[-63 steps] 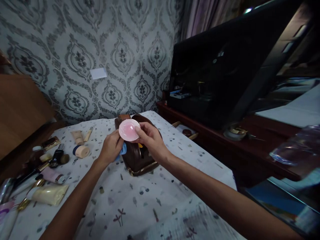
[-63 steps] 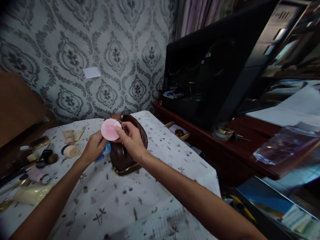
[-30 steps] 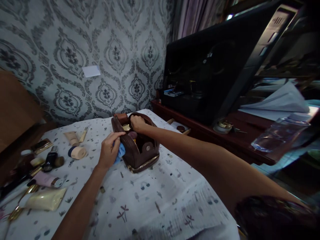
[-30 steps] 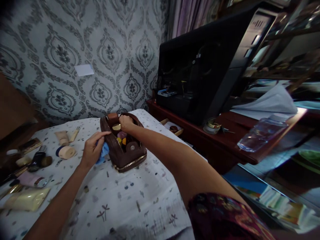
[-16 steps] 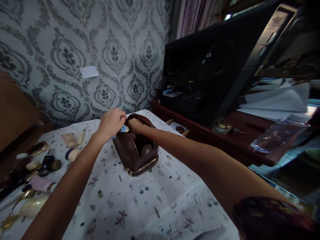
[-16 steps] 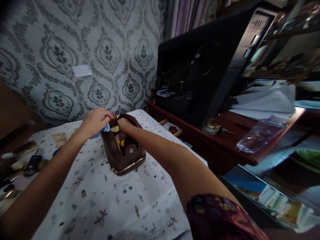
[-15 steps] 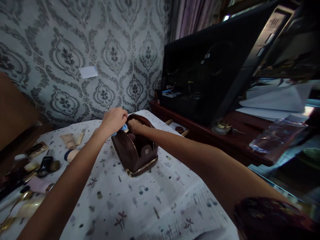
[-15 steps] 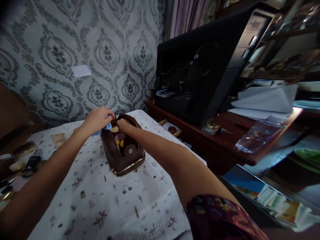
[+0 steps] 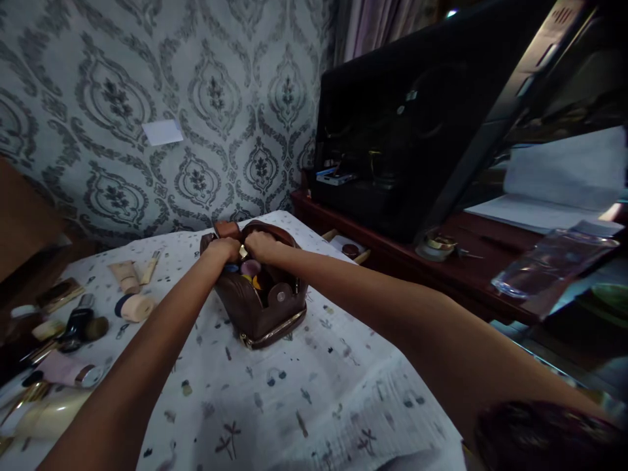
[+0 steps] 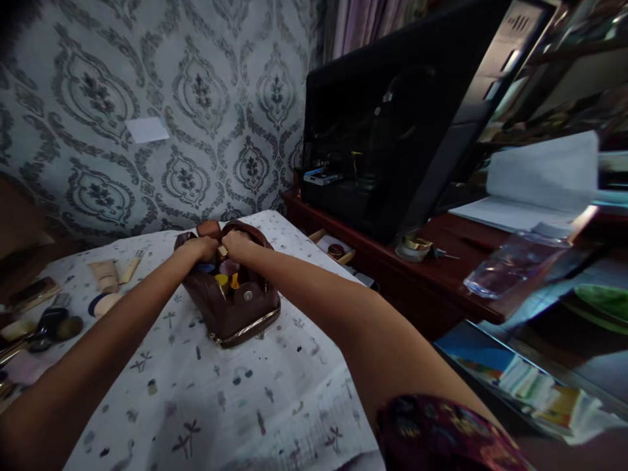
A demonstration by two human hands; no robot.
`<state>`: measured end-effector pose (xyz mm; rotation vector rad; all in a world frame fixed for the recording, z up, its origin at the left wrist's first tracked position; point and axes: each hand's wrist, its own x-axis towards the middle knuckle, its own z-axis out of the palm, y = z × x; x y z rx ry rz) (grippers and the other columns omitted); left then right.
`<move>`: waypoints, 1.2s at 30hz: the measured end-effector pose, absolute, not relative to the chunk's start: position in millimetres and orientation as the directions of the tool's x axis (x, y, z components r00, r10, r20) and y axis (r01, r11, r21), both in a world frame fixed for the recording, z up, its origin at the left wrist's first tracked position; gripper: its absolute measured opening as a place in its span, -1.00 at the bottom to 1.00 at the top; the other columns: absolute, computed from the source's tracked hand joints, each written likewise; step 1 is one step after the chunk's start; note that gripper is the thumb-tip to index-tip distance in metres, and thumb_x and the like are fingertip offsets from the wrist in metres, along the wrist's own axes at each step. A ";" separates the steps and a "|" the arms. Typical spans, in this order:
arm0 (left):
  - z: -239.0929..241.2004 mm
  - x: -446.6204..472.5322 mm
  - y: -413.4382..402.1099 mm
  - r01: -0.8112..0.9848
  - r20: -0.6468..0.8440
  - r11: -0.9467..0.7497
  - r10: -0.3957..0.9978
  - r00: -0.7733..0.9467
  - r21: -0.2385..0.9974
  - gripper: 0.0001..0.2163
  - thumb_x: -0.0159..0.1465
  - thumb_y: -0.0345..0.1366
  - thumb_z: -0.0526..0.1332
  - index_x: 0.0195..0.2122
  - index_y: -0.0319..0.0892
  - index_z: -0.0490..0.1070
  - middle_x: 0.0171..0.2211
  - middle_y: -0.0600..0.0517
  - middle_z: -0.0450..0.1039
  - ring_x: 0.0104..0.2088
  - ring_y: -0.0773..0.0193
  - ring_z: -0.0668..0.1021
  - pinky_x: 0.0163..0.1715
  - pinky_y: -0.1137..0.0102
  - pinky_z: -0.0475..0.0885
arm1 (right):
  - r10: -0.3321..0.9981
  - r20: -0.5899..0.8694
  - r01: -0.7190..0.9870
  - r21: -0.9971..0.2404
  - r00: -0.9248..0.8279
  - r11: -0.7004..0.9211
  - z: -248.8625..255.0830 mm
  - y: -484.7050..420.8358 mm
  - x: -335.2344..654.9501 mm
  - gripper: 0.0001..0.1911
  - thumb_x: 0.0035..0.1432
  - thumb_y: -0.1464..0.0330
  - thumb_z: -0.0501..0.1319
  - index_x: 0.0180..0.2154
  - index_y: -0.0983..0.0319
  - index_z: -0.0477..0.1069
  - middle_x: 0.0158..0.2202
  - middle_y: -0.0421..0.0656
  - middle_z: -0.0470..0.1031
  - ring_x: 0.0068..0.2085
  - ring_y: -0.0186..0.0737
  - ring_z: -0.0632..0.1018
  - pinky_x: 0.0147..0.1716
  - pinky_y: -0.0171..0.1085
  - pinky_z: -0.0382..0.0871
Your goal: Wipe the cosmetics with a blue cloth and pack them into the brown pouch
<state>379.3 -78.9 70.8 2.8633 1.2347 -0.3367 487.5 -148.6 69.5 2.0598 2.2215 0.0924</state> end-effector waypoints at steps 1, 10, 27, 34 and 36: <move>70.9 378.8 -78.5 0.736 -0.241 -0.668 0.736 0.633 -0.109 -0.66 0.36 -0.16 0.24 0.11 -0.18 0.38 0.07 -0.11 0.43 -0.02 0.12 0.55 -0.05 0.12 0.53 | 0.996 -0.044 0.990 0.118 -0.071 0.076 69.5 -147.9 487.8 -0.61 0.32 0.24 0.25 0.08 0.32 0.40 0.07 0.02 0.45 0.00 -0.09 0.54 -0.04 -0.05 0.51; 68.4 368.4 -79.9 0.747 -0.284 -0.640 0.761 0.583 -0.179 -0.66 0.34 -0.18 0.27 0.08 -0.18 0.40 0.06 -0.09 0.44 0.02 0.10 0.54 -0.04 0.14 0.52 | 0.998 -0.033 0.994 0.101 -0.047 0.050 73.9 -155.7 486.5 -0.64 0.32 0.26 0.25 0.05 0.33 0.42 0.05 0.01 0.48 -0.01 -0.11 0.56 -0.03 -0.06 0.51; 70.4 367.1 -89.9 0.748 -0.282 -0.631 0.770 0.573 -0.206 -0.66 0.34 -0.17 0.26 0.09 -0.17 0.40 0.06 -0.10 0.44 0.00 0.11 0.54 -0.05 0.15 0.52 | 0.997 -0.060 0.991 -0.120 0.048 -0.055 52.7 -183.1 475.5 -0.44 0.29 0.18 0.14 0.24 0.31 0.33 0.07 0.19 0.54 0.10 0.13 0.57 0.04 -0.06 0.46; 65.7 365.6 -86.7 0.750 -0.253 -0.636 0.768 0.589 -0.184 -0.67 0.35 -0.17 0.26 0.09 -0.18 0.40 0.06 -0.10 0.44 0.01 0.11 0.54 -0.03 0.13 0.52 | 0.980 -0.048 0.958 -0.209 0.192 -0.198 66.3 -174.2 480.5 -0.49 0.43 0.17 -0.05 0.18 0.34 0.39 0.07 0.23 0.53 0.09 0.08 0.58 -0.04 -0.17 0.47; 64.6 364.7 -86.6 0.752 -0.242 -0.636 0.768 0.594 -0.173 -0.67 0.35 -0.17 0.26 0.08 -0.18 0.41 0.06 -0.10 0.45 0.01 0.10 0.55 -0.02 0.12 0.51 | 0.974 -0.037 0.948 -0.224 0.226 -0.228 68.7 -170.8 480.9 -0.44 0.45 0.15 -0.10 0.16 0.40 0.40 0.08 0.27 0.51 0.11 0.08 0.56 -0.03 -0.20 0.46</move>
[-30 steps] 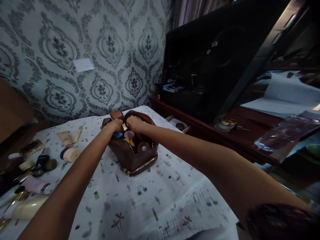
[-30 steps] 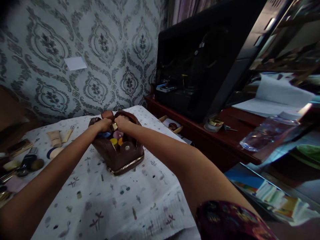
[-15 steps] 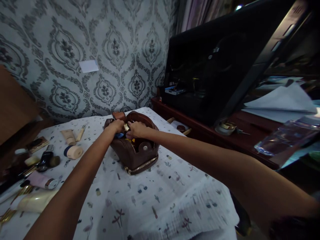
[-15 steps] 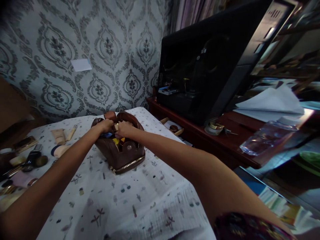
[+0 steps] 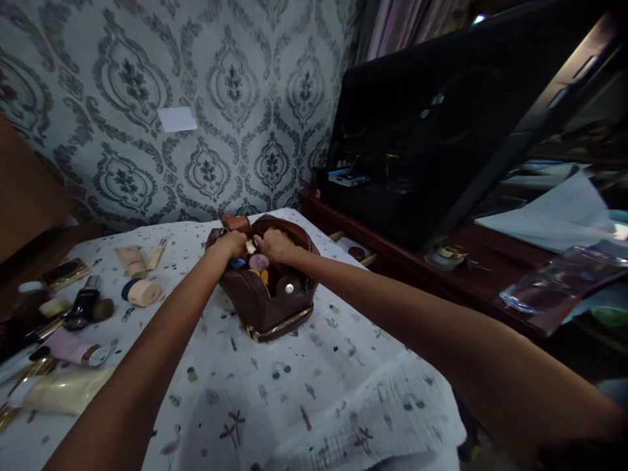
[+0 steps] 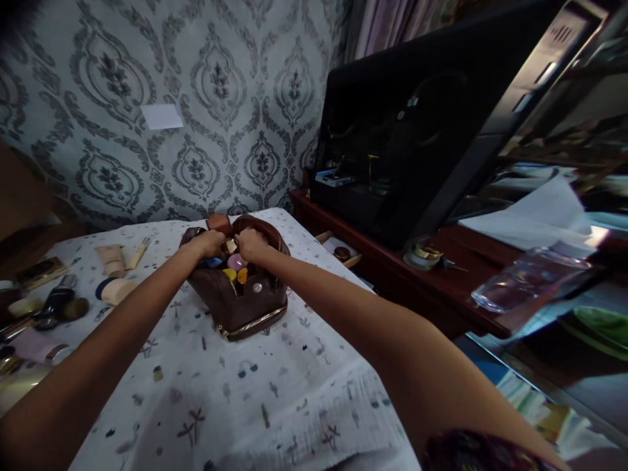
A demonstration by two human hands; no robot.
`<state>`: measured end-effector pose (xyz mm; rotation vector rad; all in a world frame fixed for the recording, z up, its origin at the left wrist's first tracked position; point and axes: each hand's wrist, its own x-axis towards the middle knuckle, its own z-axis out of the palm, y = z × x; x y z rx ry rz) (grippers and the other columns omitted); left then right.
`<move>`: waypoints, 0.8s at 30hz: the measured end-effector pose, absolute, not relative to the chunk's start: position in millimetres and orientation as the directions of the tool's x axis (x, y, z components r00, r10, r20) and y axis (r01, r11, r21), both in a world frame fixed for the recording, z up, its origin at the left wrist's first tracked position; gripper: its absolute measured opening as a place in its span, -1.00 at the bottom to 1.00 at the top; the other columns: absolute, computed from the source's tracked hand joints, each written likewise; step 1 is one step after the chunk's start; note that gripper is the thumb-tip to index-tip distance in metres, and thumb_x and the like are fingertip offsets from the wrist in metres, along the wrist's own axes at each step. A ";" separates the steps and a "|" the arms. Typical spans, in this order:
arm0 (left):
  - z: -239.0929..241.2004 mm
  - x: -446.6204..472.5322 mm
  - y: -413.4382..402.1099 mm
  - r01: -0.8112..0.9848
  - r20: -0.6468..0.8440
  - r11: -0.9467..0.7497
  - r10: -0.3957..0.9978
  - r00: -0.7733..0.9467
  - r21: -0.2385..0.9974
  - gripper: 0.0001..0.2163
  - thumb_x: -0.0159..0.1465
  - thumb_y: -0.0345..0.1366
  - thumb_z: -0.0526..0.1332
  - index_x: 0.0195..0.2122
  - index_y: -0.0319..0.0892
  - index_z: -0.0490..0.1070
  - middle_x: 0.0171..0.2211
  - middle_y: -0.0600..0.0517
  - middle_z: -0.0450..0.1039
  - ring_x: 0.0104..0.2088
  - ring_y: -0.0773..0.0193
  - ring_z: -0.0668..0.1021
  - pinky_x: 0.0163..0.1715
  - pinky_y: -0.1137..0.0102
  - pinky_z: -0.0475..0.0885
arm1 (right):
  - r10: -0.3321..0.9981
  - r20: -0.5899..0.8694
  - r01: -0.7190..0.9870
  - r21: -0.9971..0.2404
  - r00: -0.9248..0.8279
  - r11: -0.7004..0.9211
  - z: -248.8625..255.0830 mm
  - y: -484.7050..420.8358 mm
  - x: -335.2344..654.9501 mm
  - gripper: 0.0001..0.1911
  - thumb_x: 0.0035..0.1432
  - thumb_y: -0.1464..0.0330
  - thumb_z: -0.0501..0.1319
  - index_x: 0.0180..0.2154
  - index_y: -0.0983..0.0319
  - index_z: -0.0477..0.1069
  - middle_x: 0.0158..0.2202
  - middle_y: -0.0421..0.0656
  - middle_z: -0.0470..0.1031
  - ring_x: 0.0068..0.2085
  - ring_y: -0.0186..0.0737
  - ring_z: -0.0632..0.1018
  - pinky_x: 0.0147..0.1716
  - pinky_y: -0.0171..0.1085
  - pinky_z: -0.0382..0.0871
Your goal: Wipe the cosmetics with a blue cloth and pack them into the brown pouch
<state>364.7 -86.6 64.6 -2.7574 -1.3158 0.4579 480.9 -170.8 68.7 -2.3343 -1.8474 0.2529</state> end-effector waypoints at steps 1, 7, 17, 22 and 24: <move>64.4 364.3 -86.9 0.752 -0.238 -0.637 0.767 0.596 -0.167 -0.67 0.34 -0.17 0.26 0.07 -0.19 0.42 0.06 -0.10 0.46 0.02 0.11 0.55 -0.01 0.11 0.51 | 0.972 -0.038 0.944 -0.230 0.233 -0.236 68.9 -168.6 480.8 -0.44 0.45 0.15 -0.09 0.15 0.40 0.42 0.09 0.27 0.50 0.12 0.08 0.55 -0.03 -0.22 0.45; 66.4 363.1 -90.9 0.762 -0.193 -0.632 0.772 0.605 -0.140 -0.61 0.19 -0.24 0.37 0.03 -0.22 0.51 0.04 -0.21 0.56 0.06 0.01 0.59 -0.04 0.34 0.49 | 0.962 -0.056 0.927 -0.259 0.267 -0.272 61.5 -157.1 481.5 -0.44 0.44 0.14 -0.04 0.07 0.43 0.50 0.03 0.28 0.54 0.09 0.08 0.58 -0.06 -0.23 0.46; 61.4 357.7 -89.4 0.764 -0.103 -0.641 0.767 0.633 -0.074 -0.62 0.15 -0.28 0.36 0.02 -0.18 0.51 0.02 -0.23 0.56 0.01 0.02 0.61 -0.09 0.40 0.47 | 0.966 -0.012 0.934 -0.253 0.257 -0.252 51.3 -154.4 487.0 -0.45 0.45 0.19 -0.07 0.05 0.46 0.50 0.03 0.29 0.54 0.07 0.09 0.59 -0.05 -0.22 0.45; 58.5 354.8 -87.4 0.750 -0.082 -0.658 0.753 0.653 -0.064 -0.63 0.16 -0.28 0.36 0.01 -0.19 0.50 -0.02 -0.20 0.58 -0.02 0.05 0.62 -0.11 0.42 0.46 | 0.971 -0.013 0.945 -0.226 0.239 -0.235 53.3 -157.5 486.2 -0.44 0.46 0.19 -0.10 0.01 0.46 0.50 0.01 0.28 0.55 0.05 0.06 0.60 -0.07 -0.24 0.45; 58.1 354.3 -87.2 0.748 -0.084 -0.660 0.751 0.655 -0.064 -0.65 0.16 -0.28 0.36 -0.01 -0.18 0.51 -0.03 -0.17 0.59 -0.02 0.06 0.62 -0.11 0.43 0.45 | 0.971 -0.003 0.950 -0.205 0.240 -0.235 56.8 -163.2 483.3 -0.46 0.46 0.21 -0.11 0.05 0.47 0.45 0.02 0.30 0.53 0.06 0.08 0.60 -0.07 -0.21 0.46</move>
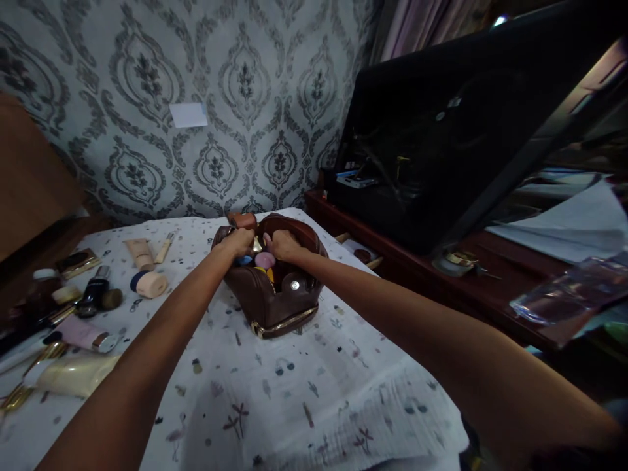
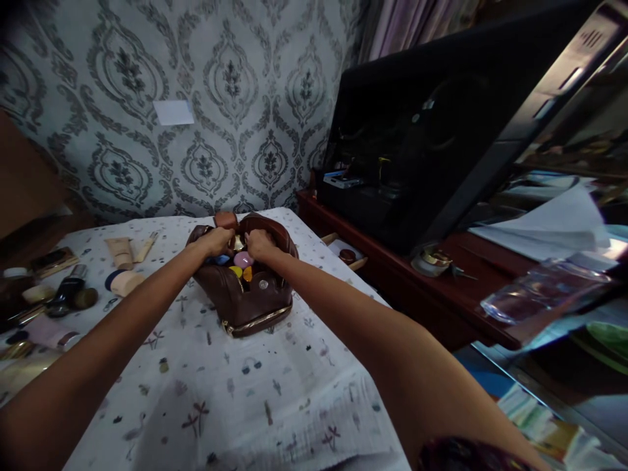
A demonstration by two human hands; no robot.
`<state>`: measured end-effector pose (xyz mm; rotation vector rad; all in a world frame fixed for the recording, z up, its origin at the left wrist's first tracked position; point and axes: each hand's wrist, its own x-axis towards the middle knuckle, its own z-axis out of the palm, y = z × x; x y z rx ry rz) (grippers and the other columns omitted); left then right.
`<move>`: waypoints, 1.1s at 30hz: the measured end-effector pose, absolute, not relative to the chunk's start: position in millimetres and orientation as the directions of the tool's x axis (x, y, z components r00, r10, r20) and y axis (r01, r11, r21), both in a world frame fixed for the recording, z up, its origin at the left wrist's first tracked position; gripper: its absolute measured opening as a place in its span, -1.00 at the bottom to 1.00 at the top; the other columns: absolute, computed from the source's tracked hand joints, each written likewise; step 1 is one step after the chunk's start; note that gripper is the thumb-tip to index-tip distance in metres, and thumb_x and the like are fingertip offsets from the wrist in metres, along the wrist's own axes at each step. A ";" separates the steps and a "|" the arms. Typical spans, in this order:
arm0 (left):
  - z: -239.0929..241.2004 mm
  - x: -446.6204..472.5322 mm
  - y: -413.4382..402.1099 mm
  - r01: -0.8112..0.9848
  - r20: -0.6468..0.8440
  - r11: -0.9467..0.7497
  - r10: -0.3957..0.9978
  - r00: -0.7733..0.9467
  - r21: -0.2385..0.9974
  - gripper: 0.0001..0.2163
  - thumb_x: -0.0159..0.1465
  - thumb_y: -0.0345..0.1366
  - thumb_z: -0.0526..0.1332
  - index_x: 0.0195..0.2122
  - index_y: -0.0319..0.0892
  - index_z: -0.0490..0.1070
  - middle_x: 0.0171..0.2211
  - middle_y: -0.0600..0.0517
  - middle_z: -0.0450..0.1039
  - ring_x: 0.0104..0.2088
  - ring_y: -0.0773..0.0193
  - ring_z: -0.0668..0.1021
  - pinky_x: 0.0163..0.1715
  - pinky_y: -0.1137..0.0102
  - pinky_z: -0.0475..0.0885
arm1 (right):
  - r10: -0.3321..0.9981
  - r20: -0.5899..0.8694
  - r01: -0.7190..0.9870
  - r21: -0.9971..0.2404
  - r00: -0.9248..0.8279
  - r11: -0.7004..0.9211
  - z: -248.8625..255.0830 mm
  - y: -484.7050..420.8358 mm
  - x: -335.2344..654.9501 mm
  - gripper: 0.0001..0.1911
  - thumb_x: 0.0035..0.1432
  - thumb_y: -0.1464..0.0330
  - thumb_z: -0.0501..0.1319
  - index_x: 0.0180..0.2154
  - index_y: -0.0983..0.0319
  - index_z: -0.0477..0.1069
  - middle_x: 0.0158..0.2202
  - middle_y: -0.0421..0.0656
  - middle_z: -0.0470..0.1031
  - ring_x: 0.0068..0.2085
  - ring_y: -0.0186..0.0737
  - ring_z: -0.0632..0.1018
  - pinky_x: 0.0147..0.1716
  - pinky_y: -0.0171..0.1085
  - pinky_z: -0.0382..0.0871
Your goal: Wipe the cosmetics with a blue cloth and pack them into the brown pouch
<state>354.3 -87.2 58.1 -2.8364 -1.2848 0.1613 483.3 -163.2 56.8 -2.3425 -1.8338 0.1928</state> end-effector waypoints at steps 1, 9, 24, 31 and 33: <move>58.0 354.1 -87.1 0.748 -0.085 -0.661 0.750 0.656 -0.065 -0.66 0.16 -0.27 0.36 -0.02 -0.18 0.51 -0.03 -0.17 0.59 -0.02 0.07 0.62 -0.11 0.43 0.45 | 0.971 0.009 0.953 -0.191 0.240 -0.234 58.8 -167.0 481.5 -0.48 0.46 0.22 -0.11 0.10 0.48 0.40 0.03 0.32 0.52 0.06 0.09 0.59 -0.07 -0.19 0.46; 56.0 354.7 -86.2 0.746 -0.075 -0.661 0.751 0.656 -0.085 -0.64 0.16 -0.28 0.35 0.00 -0.19 0.50 -0.03 -0.18 0.59 0.00 0.09 0.61 -0.09 0.46 0.44 | 0.996 -0.020 0.994 -0.075 0.083 -0.084 61.6 -188.5 470.8 -0.40 0.27 0.10 0.18 0.18 0.36 0.30 0.08 0.26 0.50 0.13 0.18 0.54 0.05 -0.05 0.41; 55.5 356.8 -85.8 0.748 -0.093 -0.658 0.753 0.652 -0.083 -0.64 0.15 -0.25 0.36 -0.02 -0.22 0.52 -0.03 -0.20 0.59 -0.01 0.05 0.61 -0.15 0.44 0.46 | 0.988 -0.074 0.984 -0.104 0.138 -0.146 63.2 -188.3 467.3 -0.40 0.21 0.22 0.18 0.24 0.26 0.19 0.03 0.13 0.54 0.07 0.15 0.57 -0.07 -0.08 0.45; 56.3 356.1 -86.5 0.756 -0.113 -0.652 0.757 0.643 -0.067 -0.62 0.17 -0.22 0.37 0.00 -0.19 0.49 -0.03 -0.16 0.58 0.00 0.10 0.60 -0.13 0.46 0.46 | 0.988 -0.074 0.978 -0.155 0.132 -0.142 59.2 -187.6 470.5 -0.39 0.21 0.25 0.15 0.26 0.25 0.15 0.05 0.12 0.52 0.07 0.16 0.57 -0.11 -0.12 0.44; 57.7 356.5 -88.6 0.759 -0.130 -0.647 0.760 0.636 -0.069 -0.62 0.21 -0.20 0.37 0.03 -0.21 0.47 -0.01 -0.16 0.56 -0.01 0.11 0.59 -0.08 0.38 0.48 | 0.989 -0.078 0.976 -0.166 0.128 -0.139 58.0 -186.8 471.3 -0.38 0.21 0.25 0.16 0.26 0.26 0.14 0.04 0.13 0.53 0.07 0.16 0.57 -0.11 -0.12 0.44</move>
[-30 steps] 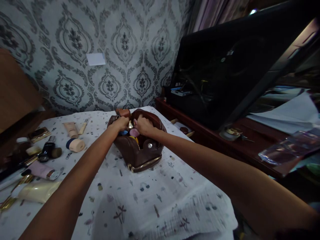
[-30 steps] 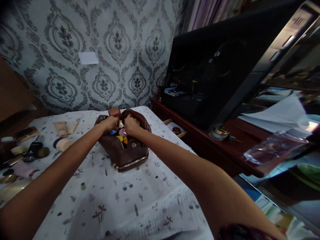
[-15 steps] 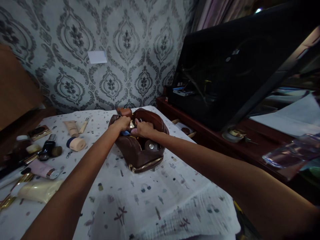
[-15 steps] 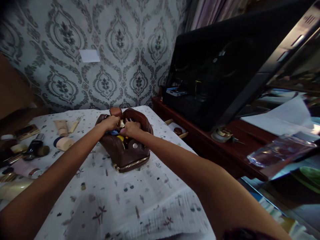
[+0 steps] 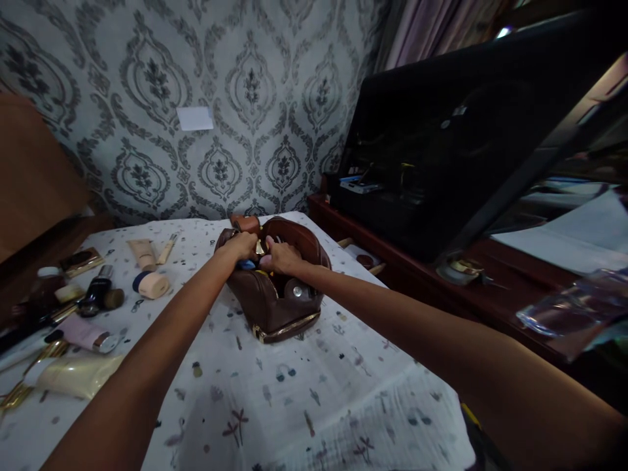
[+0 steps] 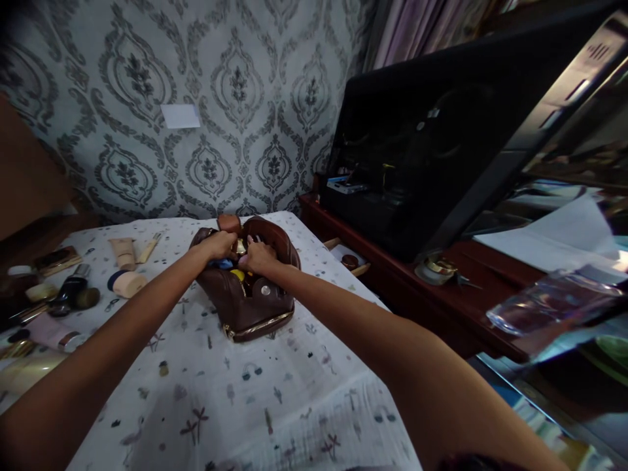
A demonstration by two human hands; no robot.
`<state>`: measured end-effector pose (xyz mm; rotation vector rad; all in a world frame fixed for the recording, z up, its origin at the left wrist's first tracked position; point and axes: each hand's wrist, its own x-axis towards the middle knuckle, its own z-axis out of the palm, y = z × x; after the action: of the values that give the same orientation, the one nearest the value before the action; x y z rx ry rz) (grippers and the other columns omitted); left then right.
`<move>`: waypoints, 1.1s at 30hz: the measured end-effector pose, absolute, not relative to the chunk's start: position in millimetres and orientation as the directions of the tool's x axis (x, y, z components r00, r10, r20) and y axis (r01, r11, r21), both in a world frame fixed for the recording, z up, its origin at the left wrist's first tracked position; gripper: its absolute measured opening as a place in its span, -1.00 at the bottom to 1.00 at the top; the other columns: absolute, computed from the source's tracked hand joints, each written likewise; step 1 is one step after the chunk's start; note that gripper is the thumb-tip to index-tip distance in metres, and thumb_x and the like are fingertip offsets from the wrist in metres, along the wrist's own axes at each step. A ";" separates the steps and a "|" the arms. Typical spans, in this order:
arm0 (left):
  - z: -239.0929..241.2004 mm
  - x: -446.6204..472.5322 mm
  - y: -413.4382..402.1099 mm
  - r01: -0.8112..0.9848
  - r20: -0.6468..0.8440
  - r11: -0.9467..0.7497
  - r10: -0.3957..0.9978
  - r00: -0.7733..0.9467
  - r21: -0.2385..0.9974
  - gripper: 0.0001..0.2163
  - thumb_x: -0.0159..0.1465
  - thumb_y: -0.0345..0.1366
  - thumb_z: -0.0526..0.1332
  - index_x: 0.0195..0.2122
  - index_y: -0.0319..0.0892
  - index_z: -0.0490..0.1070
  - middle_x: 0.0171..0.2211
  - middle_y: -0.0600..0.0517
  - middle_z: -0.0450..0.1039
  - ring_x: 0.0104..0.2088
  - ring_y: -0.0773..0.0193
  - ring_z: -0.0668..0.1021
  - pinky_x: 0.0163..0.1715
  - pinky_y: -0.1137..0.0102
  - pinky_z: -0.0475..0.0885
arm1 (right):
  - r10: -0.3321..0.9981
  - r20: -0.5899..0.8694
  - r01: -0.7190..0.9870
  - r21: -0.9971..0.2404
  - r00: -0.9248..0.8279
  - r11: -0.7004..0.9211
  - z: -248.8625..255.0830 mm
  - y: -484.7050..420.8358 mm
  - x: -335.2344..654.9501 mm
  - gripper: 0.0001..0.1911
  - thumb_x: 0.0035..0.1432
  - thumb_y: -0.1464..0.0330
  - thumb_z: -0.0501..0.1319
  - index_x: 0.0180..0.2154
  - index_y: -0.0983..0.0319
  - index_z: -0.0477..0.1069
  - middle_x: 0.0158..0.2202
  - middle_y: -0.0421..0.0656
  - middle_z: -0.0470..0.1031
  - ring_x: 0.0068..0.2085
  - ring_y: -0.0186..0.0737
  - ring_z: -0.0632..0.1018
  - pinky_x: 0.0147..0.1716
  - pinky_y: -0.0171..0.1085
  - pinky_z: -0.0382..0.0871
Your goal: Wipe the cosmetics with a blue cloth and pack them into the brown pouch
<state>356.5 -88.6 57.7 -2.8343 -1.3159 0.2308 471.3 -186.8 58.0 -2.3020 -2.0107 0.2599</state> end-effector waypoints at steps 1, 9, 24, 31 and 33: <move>58.6 357.0 -90.0 0.760 -0.139 -0.645 0.761 0.633 -0.073 -0.63 0.25 -0.19 0.35 0.04 -0.21 0.45 0.00 -0.15 0.54 -0.01 0.11 0.58 -0.05 0.30 0.49 | 0.989 -0.079 0.976 -0.171 0.126 -0.138 57.4 -186.5 471.8 -0.38 0.21 0.25 0.15 0.26 0.27 0.14 0.03 0.14 0.53 0.08 0.16 0.56 -0.10 -0.12 0.44; 66.6 361.3 -98.7 0.763 -0.202 -0.637 0.767 0.609 -0.115 -0.67 0.36 -0.17 0.25 0.09 -0.18 0.40 0.06 -0.10 0.44 -0.01 0.12 0.55 -0.05 0.14 0.53 | 0.995 -0.064 0.976 -0.202 0.073 -0.085 51.1 -185.1 479.4 -0.30 0.17 0.23 0.21 0.28 0.27 0.10 0.02 0.09 0.54 0.03 0.07 0.59 -0.16 -0.21 0.43; 77.0 369.8 -107.8 0.788 -0.229 -0.608 0.784 0.576 -0.100 -0.65 0.35 -0.17 0.26 0.10 -0.19 0.39 0.07 -0.11 0.44 0.00 0.11 0.55 -0.05 0.14 0.53 | 0.991 -0.099 0.974 -0.202 0.085 -0.104 57.2 -185.6 475.3 -0.32 0.21 0.22 0.23 0.30 0.28 0.14 0.03 0.10 0.54 0.03 0.05 0.59 -0.15 -0.23 0.43; 110.2 372.7 -129.0 0.799 0.108 -0.601 0.796 0.596 0.017 -0.69 0.35 -0.25 0.21 0.10 -0.17 0.41 0.05 -0.17 0.49 0.08 0.02 0.52 0.03 0.18 0.43 | 0.997 0.004 0.981 -0.182 0.076 -0.074 107.5 -198.4 479.1 -0.63 0.32 0.24 0.15 -0.05 0.40 0.52 -0.07 0.18 0.58 -0.05 0.01 0.59 -0.20 -0.27 0.34; 119.8 359.0 -140.9 0.802 0.276 -0.594 0.784 0.556 0.070 -0.65 0.40 -0.27 0.08 0.19 -0.17 0.32 0.07 -0.18 0.49 0.11 0.01 0.50 0.03 0.22 0.39 | 0.994 0.100 0.980 -0.196 0.040 -0.020 121.4 -212.9 482.0 -0.69 0.35 0.31 0.09 -0.11 0.36 0.53 -0.11 0.10 0.59 -0.10 -0.11 0.57 -0.21 -0.30 0.28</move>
<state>359.0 -140.9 119.8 -2.7147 -1.3845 -0.4329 482.0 -212.9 121.4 -2.1021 -2.0388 0.0959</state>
